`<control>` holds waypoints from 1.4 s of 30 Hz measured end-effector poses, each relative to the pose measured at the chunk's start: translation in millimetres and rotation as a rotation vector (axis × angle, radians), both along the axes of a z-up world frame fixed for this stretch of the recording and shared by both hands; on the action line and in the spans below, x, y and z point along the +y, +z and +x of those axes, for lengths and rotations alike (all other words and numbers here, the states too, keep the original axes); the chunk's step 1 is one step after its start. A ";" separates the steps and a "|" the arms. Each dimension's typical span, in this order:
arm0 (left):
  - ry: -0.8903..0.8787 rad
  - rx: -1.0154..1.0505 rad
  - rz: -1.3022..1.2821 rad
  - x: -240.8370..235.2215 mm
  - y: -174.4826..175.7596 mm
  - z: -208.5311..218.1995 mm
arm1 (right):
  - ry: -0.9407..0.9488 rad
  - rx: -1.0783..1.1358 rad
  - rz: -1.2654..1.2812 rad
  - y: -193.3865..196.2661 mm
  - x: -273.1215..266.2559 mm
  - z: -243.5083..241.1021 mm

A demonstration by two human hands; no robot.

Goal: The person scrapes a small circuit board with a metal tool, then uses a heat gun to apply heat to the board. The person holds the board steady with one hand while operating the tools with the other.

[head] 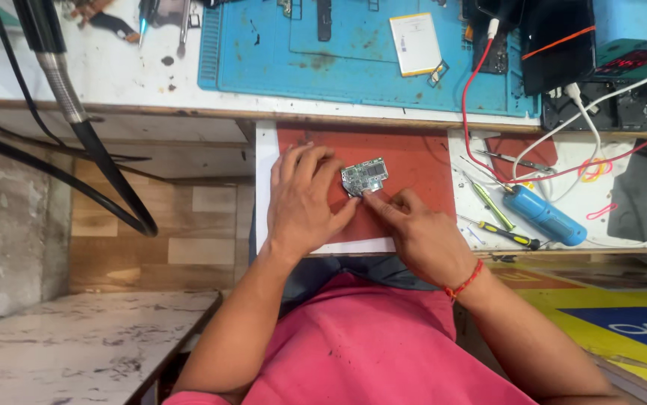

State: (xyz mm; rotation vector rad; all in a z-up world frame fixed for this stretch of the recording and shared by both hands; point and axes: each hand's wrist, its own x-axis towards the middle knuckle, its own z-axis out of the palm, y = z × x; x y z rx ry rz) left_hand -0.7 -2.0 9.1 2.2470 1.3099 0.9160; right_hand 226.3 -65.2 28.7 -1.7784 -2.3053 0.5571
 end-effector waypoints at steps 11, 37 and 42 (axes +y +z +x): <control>0.007 -0.030 0.017 -3.6 -4.8 3.3 | -0.169 -0.051 -0.023 7.2 -4.4 1.7; 0.002 0.004 0.014 -3.9 -5.4 0.5 | -0.139 -0.015 -0.031 14.7 -0.9 -26.0; 0.016 -0.011 0.042 -2.9 -2.7 -1.2 | -0.097 -0.024 -0.001 11.1 0.3 -23.8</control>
